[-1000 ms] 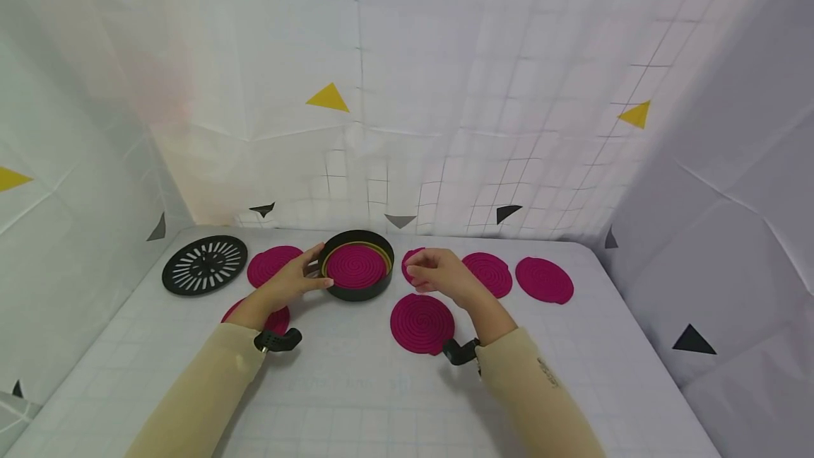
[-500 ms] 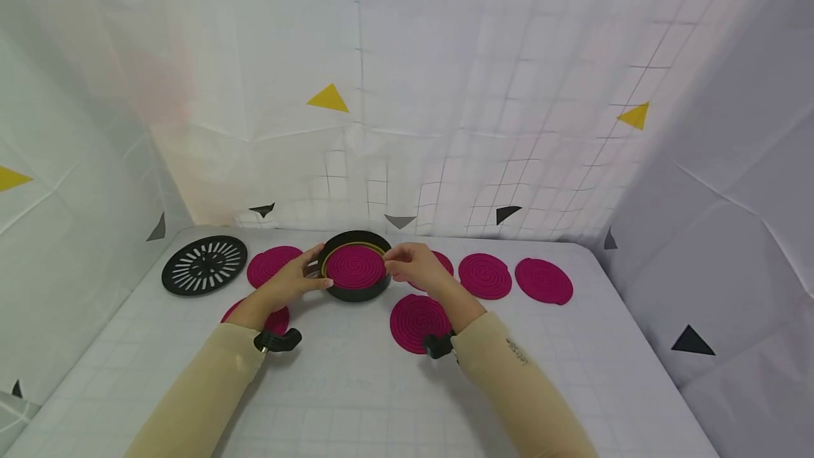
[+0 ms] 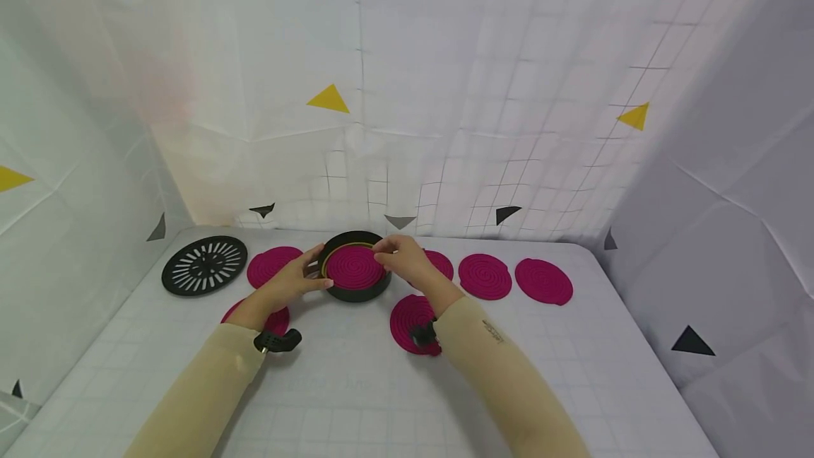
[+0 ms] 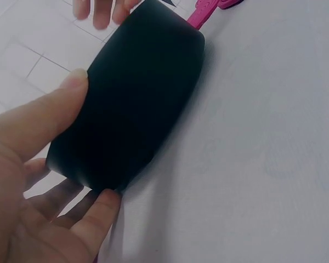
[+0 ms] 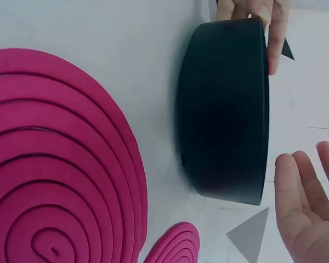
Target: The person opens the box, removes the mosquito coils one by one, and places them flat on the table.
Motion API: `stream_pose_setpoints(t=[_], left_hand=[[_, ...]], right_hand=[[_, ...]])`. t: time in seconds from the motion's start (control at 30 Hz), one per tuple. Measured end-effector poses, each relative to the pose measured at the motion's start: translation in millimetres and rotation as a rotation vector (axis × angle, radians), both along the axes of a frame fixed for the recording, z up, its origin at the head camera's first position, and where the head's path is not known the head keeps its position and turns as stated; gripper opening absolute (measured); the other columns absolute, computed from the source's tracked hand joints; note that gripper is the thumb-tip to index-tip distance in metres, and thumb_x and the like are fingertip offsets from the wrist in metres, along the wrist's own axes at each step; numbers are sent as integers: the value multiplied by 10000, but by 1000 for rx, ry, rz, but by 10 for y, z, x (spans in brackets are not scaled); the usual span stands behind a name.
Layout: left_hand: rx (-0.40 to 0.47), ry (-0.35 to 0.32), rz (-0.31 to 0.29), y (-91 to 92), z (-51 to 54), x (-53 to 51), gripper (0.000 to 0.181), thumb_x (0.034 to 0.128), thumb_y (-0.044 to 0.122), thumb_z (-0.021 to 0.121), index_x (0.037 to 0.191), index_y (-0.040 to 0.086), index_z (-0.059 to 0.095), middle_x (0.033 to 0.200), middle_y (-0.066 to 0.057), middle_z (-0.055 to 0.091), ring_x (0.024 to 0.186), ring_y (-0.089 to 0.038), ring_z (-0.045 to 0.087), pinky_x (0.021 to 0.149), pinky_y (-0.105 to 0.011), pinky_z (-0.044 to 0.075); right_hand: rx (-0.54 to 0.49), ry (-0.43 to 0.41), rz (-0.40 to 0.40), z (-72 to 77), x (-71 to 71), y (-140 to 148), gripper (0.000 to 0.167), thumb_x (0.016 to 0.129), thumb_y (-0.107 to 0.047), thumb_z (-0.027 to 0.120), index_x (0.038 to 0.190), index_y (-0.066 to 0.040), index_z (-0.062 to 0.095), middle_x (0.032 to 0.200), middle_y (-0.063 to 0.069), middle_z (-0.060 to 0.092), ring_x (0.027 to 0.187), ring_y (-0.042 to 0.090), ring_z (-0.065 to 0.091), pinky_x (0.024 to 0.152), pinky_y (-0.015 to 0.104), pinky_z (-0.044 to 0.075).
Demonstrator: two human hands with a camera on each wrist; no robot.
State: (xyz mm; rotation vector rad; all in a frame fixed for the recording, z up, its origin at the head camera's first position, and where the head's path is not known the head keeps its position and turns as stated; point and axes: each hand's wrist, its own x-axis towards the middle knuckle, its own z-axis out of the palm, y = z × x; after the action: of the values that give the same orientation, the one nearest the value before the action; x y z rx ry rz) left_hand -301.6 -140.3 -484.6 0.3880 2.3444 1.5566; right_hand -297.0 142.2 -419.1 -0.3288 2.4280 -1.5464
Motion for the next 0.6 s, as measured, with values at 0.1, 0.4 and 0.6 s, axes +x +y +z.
stream_pose_setpoints(t=[0.1, 0.4, 0.6], left_hand=[[-4, 1, 4, -3, 1, -3, 1001, 865, 319, 804, 1616, 153, 164, 1649, -89, 227, 1493, -332, 255, 1138, -530, 326], [-3, -2, 4, -7, -6, -1, 1000, 862, 340, 804, 1615, 159, 172, 1648, -88, 230, 1495, -335, 247, 1146, -532, 312], [-3, 4, -4, -5, -16, -19, 967, 886, 304, 785, 1616, 160, 168, 1650, -79, 224, 1496, -333, 244, 1148, -530, 310]], right_hand=[[13, -6, -3, -35, -70, -33, 310, 996, -117, 624, 1269, 28, 623, 1203, 139, 632, 1122, 341, 652, 956, 382, 535], [37, -60, -44, -82, -236, -144, 321, 981, -103, 645, 1281, 9, 631, 1231, 124, 647, 1113, 243, 631, 961, 355, 529], [115, -42, -52, -112, -301, -227, 351, 969, -134, 661, 1302, -31, 629, 1257, 117, 654, 1137, 233, 602, 954, 355, 522]])
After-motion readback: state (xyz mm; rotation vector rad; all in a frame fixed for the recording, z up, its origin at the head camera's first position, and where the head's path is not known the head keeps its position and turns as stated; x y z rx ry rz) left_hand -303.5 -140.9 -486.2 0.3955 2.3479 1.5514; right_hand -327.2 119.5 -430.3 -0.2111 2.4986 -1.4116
